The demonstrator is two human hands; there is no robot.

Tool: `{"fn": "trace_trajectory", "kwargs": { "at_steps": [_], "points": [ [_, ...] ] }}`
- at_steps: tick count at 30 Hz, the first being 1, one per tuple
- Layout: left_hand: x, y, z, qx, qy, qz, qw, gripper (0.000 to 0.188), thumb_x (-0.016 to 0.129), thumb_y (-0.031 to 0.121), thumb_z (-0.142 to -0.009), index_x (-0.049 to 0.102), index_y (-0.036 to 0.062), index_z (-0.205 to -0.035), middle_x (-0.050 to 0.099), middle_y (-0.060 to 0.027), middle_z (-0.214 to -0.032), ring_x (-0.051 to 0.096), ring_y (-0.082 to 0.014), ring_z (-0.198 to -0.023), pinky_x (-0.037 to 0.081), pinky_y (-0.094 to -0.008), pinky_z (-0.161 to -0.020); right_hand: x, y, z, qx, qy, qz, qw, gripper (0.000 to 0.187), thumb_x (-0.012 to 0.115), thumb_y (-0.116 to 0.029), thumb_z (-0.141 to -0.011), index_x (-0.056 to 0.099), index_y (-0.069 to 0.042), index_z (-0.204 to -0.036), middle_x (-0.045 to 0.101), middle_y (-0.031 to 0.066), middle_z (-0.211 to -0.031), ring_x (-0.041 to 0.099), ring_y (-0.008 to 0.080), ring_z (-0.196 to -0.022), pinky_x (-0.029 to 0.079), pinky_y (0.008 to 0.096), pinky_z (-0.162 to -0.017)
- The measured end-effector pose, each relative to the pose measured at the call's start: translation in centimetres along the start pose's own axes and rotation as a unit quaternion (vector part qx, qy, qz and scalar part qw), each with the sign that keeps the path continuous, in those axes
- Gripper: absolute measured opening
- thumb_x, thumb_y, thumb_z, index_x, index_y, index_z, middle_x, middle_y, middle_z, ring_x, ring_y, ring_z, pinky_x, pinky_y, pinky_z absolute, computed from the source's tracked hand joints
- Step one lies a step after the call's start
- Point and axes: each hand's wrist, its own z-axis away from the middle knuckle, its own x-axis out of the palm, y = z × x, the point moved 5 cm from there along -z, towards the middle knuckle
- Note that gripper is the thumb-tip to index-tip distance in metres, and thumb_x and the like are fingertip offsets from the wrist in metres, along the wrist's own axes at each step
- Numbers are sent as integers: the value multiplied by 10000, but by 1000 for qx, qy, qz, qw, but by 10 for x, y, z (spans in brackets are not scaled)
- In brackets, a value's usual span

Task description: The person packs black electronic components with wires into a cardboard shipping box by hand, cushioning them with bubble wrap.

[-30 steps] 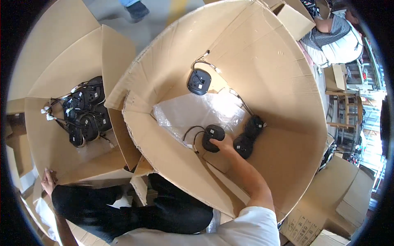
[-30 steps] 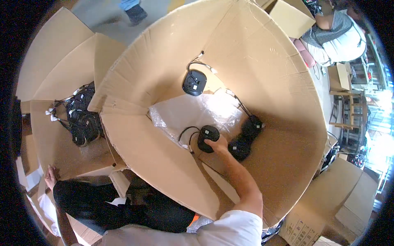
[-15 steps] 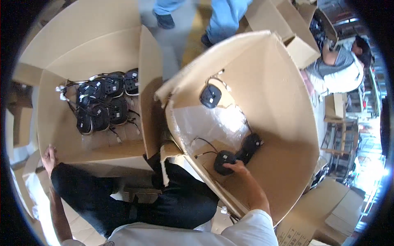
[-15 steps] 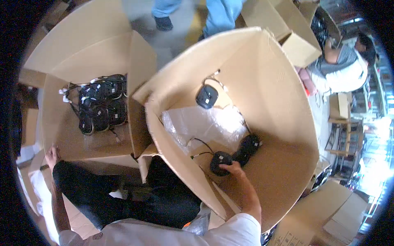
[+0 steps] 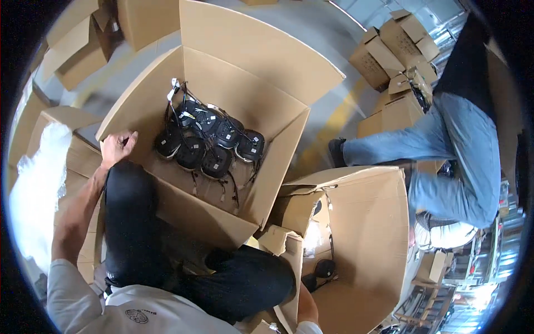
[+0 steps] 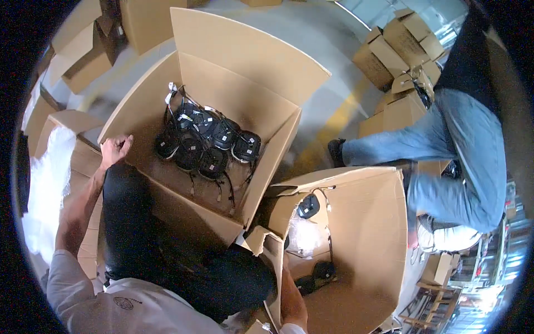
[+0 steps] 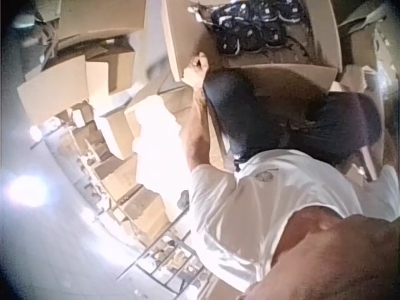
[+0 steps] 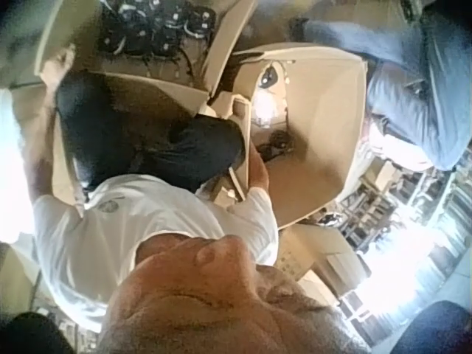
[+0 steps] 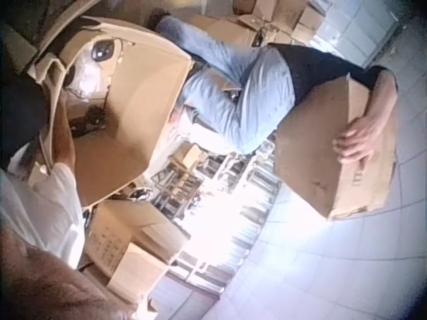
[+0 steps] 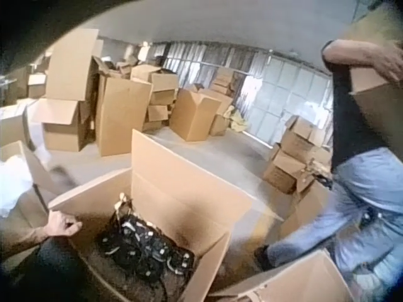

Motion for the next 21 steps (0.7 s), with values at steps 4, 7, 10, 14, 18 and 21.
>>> {"fn": "trace_trajectory", "kwargs": {
  "at_steps": [4, 7, 10, 14, 18, 21],
  "points": [
    [-1, 22, -10, 37, 45, 46, 997, 320, 671, 350, -915, 684, 79, -746, 569, -134, -572, 553, -310, -485, 449, -402, -497, -54, -7, 18, 9, 39, 32, 999, 596, 812, -440, -775, 690, 25, -1127, 696, 78, -999, 644, 205, -890, 519, 356, -817],
    [24, 44, -30, 16, -34, 105, 994, 283, 683, 290, -916, 684, 58, -754, 553, -97, -550, 552, -171, -498, 441, -349, -510, -100, -30, 37, 18, 107, 26, 994, 596, 805, -442, -780, 688, 25, -1132, 694, 76, -997, 641, 197, -889, 517, 353, -817],
    [-2, 17, -22, -53, -94, 265, 958, 198, 654, 174, -932, 684, 22, -809, 596, -68, -626, 561, -101, -585, 457, -301, -568, -104, -182, 128, -83, 3, -337, 938, 624, 779, -412, -816, 588, -67, -1299, 664, 67, -1188, 637, 242, -1067, 510, 402, -972],
    [-60, 194, -23, 128, -111, 439, 882, 106, 630, 35, -897, 683, -12, -977, 682, -77, -866, 632, -122, -768, 524, -279, -713, -147, -301, 260, -196, -23, -453, 869, 622, 733, -478, -813, 587, -129, -1308, 647, 61, -1272, 598, 260, -1186, 475, 477, -1029],
    [-118, 332, 32, 479, -49, 375, 792, 464, 768, 246, -792, 637, 12, -1170, 647, -157, -1173, 635, -312, -1094, 521, -422, -937, -104, -391, 353, -260, -51, -508, 819, 561, 691, -432, -832, 604, -88, -1267, 676, 76, -1219, 661, 269, -1080, 536, 491, -942],
    [-148, 373, 54, 542, 123, 332, 762, 471, 681, 226, -810, 603, -36, -1194, 588, -182, -1269, 555, -326, -1225, 453, -471, -1036, -49, -426, 410, -247, -130, -506, 816, 570, 679, -413, -830, 597, -55, -1266, 686, 112, -1178, 667, 275, -1068, 560, 464, -907]
  ]
}}
